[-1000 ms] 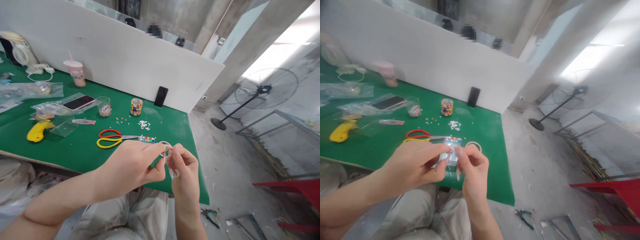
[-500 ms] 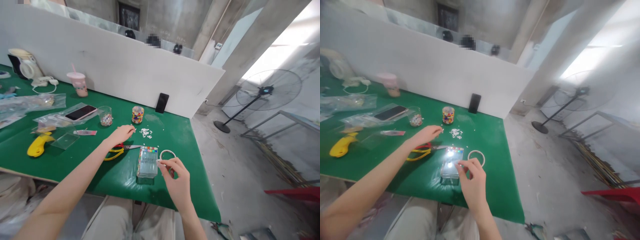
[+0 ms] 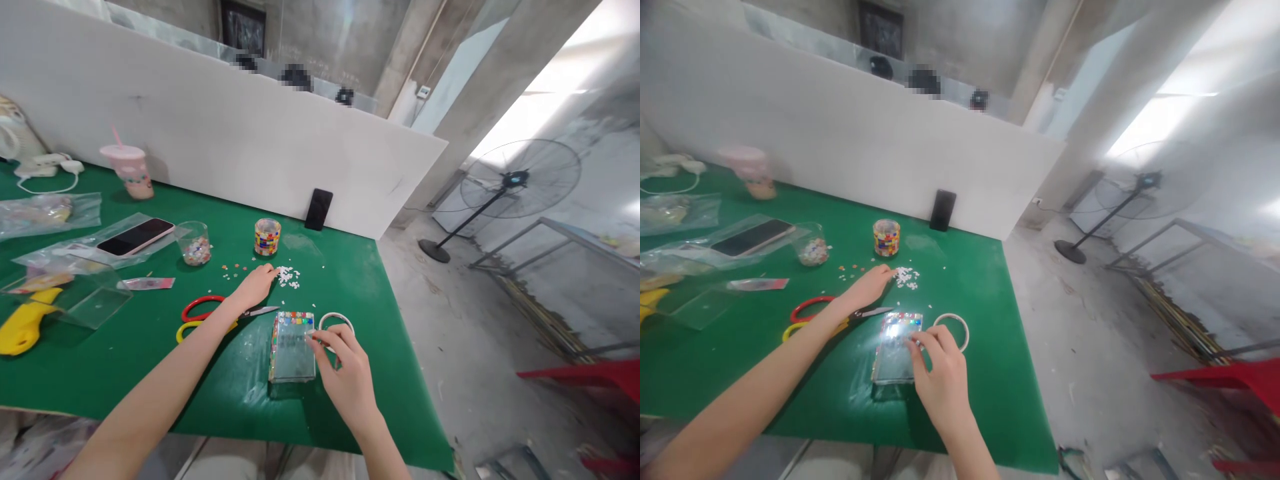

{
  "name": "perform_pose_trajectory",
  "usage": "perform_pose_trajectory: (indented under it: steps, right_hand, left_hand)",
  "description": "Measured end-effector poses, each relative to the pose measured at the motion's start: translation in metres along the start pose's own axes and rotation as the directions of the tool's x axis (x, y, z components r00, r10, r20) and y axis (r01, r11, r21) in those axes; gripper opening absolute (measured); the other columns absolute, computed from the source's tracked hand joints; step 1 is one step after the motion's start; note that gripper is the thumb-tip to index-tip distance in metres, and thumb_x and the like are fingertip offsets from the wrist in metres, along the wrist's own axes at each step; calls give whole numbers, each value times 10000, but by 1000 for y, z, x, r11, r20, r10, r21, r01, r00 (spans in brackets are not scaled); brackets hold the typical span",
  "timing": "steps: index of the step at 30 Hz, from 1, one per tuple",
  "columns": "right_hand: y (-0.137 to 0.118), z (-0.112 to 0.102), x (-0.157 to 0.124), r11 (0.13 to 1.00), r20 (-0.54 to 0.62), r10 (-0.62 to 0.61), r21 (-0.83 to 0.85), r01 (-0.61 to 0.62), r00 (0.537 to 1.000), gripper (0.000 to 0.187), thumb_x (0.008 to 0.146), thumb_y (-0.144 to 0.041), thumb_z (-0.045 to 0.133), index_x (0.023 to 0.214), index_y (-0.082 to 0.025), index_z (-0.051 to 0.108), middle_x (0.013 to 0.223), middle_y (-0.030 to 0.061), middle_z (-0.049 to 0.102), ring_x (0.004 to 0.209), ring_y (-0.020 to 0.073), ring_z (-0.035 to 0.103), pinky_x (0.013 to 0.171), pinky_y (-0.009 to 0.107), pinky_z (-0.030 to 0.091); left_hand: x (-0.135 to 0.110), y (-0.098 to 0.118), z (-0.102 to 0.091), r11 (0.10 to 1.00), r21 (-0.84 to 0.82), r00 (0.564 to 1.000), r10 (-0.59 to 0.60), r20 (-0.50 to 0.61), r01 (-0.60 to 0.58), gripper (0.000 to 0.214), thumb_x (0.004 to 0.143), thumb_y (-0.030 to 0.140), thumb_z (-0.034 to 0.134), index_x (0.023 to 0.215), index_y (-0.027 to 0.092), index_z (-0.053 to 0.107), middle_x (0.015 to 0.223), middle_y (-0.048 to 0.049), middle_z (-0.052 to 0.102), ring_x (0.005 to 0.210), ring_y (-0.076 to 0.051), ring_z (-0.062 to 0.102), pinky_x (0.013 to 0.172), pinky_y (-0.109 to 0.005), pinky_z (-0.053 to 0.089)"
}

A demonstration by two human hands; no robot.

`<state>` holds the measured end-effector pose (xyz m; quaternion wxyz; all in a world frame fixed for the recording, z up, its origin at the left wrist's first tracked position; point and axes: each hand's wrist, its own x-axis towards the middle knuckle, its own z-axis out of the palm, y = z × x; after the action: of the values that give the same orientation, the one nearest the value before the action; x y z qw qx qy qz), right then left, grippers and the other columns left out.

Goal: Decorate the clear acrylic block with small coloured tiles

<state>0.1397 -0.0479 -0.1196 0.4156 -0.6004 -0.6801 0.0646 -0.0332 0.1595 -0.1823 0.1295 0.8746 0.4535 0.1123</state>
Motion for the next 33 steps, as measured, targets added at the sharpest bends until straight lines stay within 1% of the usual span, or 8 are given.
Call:
perform_pose_trajectory:
  steps: [5,9,12,18,22,28,30,33]
  right_hand:
    - [6,10,-1,999,37,38,25,-39,999,146,908,-200,555,907,-210,701,867,66,626,754,168,626,550,251,507]
    - [7,15,0,995,38,65,78,-67,997,170,921,-205,534,931,-222,703,954,85,607,862,190,635,628,278,554]
    - [9,15,3,991,44,88,102,-93,995,177,929,-195,519,937,-211,695,1002,96,626,919,200,639,666,284,564]
    - [16,19,4,992,-38,45,122,-40,998,142,921,-172,543,911,-199,682,949,86,655,884,189,647,637,263,555]
    - [21,25,6,991,-58,22,132,-14,998,148,923,-173,542,915,-199,687,915,84,650,871,188,639,621,259,552]
    - [29,26,14,993,-33,23,117,-19,999,128,911,-199,586,925,-204,713,1023,102,641,876,197,645,739,335,578]
    - [33,25,15,996,-24,26,91,-23,999,129,909,-206,594,930,-211,721,1083,110,637,862,197,646,757,362,583]
    - [34,28,16,999,-11,-29,34,30,1000,136,904,-198,604,933,-224,735,1149,117,640,962,231,638,809,401,576]
  left_hand:
    - [3,-5,8,999,-51,998,-11,-68,7,279,940,318,580,1162,150,604,1175,-89,630,1030,-218,629,890,-442,537]
    - [4,-8,12,990,-141,994,9,-106,-24,283,944,311,575,1180,157,600,1192,-91,627,1058,-224,622,909,-450,530]
    - [2,-11,15,976,-213,990,14,-137,-44,280,943,308,577,1177,157,604,1200,-92,626,1082,-230,614,927,-462,521]
    - [5,-16,23,948,-314,978,-10,-207,-56,293,943,311,577,1193,161,597,1229,-97,616,1091,-233,614,931,-464,522]
    - [7,-18,26,932,-361,966,-74,-249,-22,280,948,325,569,1167,155,606,1154,-85,644,1007,-209,640,887,-436,540]
    - [6,-20,24,898,-435,922,-224,-317,69,313,967,355,532,1205,156,576,1055,-68,656,868,-174,652,795,-384,560]
    - [5,-18,24,889,-452,916,-239,-322,73,317,970,360,526,1205,154,574,1015,-59,661,828,-164,652,771,-371,562]
    - [4,-14,23,883,-464,917,-242,-316,73,317,967,369,530,1190,149,582,958,-45,667,776,-152,650,751,-360,562]
